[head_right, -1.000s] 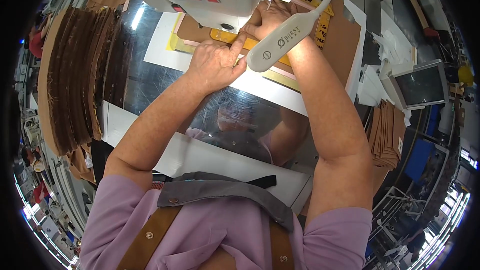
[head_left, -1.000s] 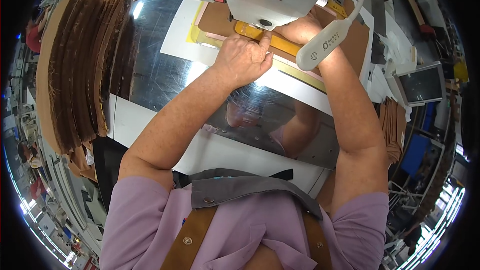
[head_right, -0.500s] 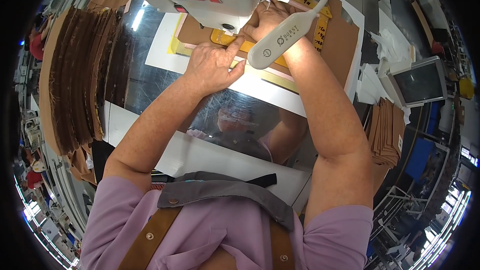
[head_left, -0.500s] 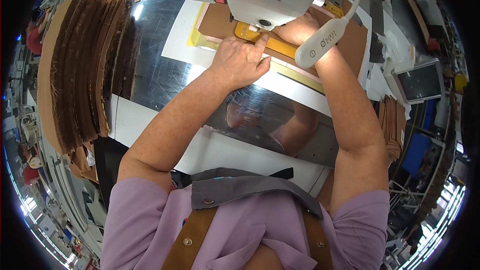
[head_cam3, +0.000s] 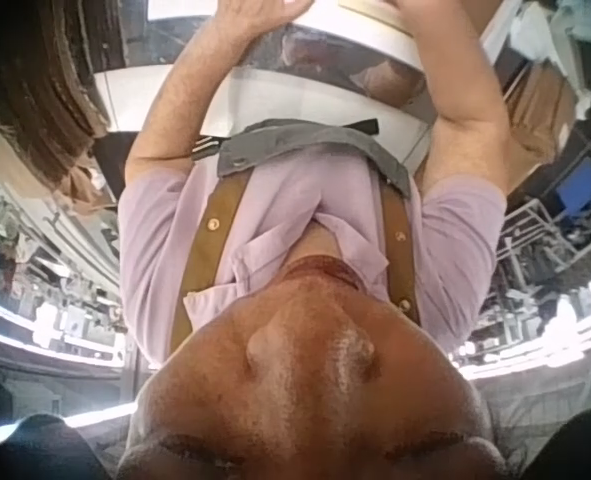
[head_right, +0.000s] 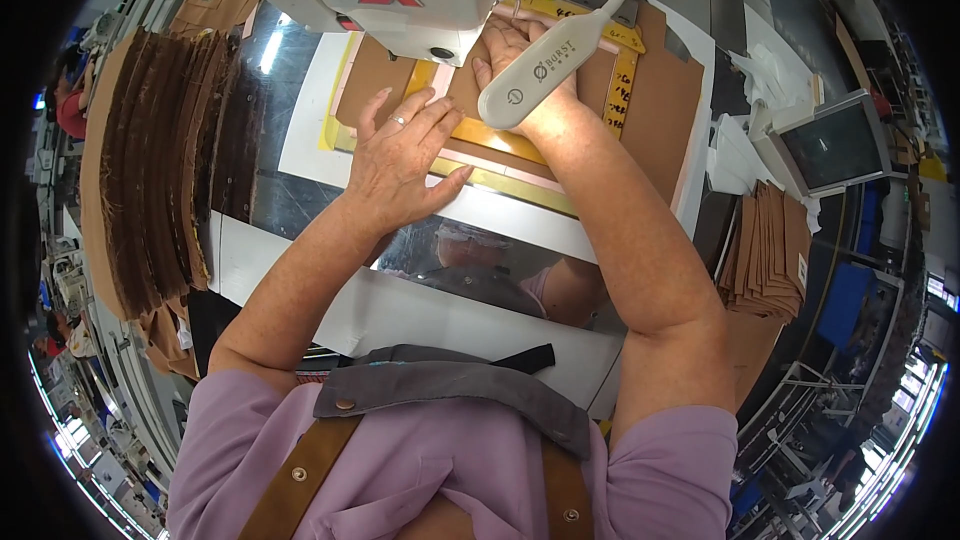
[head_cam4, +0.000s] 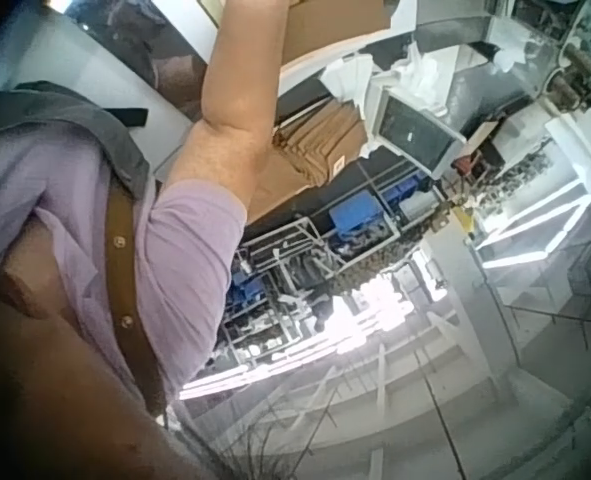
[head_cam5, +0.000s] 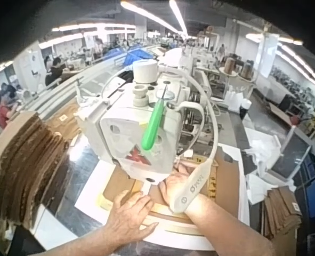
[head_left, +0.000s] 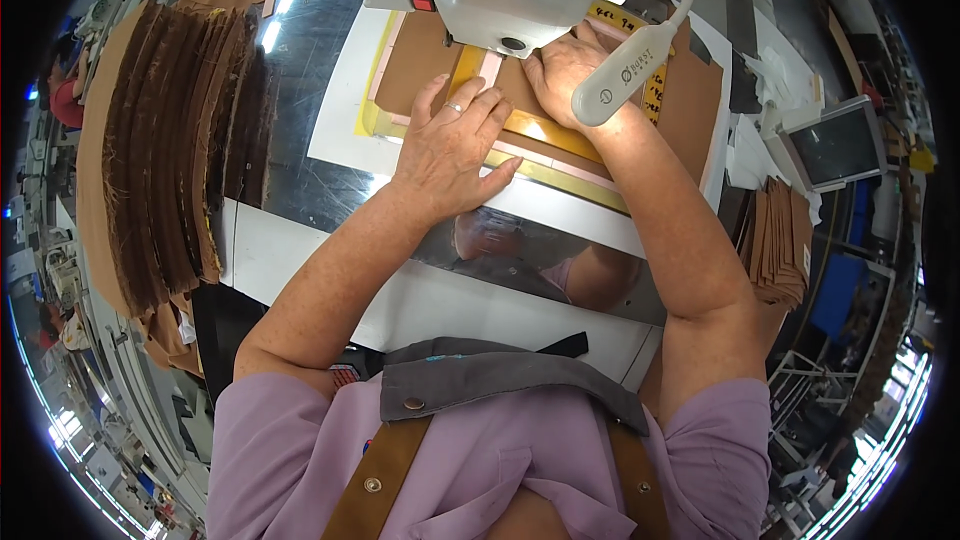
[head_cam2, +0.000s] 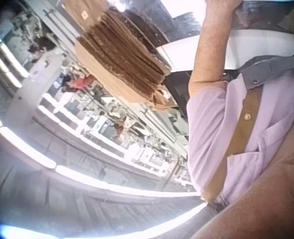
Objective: Operating an industrial sewing machine to stitch leather components for bags.
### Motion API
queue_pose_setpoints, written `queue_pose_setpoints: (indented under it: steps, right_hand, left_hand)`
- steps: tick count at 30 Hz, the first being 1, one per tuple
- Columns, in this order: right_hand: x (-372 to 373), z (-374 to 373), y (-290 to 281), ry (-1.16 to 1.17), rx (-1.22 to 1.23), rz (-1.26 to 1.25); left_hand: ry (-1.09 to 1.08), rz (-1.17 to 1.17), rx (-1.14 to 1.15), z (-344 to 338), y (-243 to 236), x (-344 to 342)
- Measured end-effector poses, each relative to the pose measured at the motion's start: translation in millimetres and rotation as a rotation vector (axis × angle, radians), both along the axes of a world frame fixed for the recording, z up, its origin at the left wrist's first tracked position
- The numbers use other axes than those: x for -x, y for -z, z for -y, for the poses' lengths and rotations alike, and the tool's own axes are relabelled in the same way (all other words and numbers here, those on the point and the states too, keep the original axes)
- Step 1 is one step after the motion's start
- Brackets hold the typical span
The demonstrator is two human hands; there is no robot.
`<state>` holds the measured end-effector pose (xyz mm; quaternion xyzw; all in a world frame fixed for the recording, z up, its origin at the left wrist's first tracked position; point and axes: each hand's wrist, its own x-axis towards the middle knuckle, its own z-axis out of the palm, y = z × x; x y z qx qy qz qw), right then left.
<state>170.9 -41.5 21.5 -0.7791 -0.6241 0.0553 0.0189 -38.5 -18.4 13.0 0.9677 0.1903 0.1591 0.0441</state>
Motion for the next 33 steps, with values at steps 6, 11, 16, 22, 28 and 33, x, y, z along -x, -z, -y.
queue_pose_setpoints:
  steps: [6, 11, 16, 22, 28, 33]
  right_hand:
    - [12, 19, 12, -0.039, -0.249, -0.026]
    - [18, 31, 12, -0.131, -0.487, 0.014]
    - [34, 41, 6, -0.029, -0.271, 0.016]
    - [45, 57, 15, -0.049, -0.336, 0.027]
    - [58, 64, 18, -0.046, -0.291, 0.063]
    - [61, 64, 16, -0.029, -0.243, 0.098]
  left_hand:
    - [0.021, -0.075, -0.049, 18, -3, 17]
    - [0.020, -0.107, -0.035, 27, -4, 29]
    - [0.019, -0.122, 0.006, 36, -3, 41]
    - [0.016, -0.102, 0.049, 48, -4, 52]
    - [0.011, -0.112, 0.071, 57, -4, 61]
    - [0.013, -0.109, 0.070, 58, -3, 62]
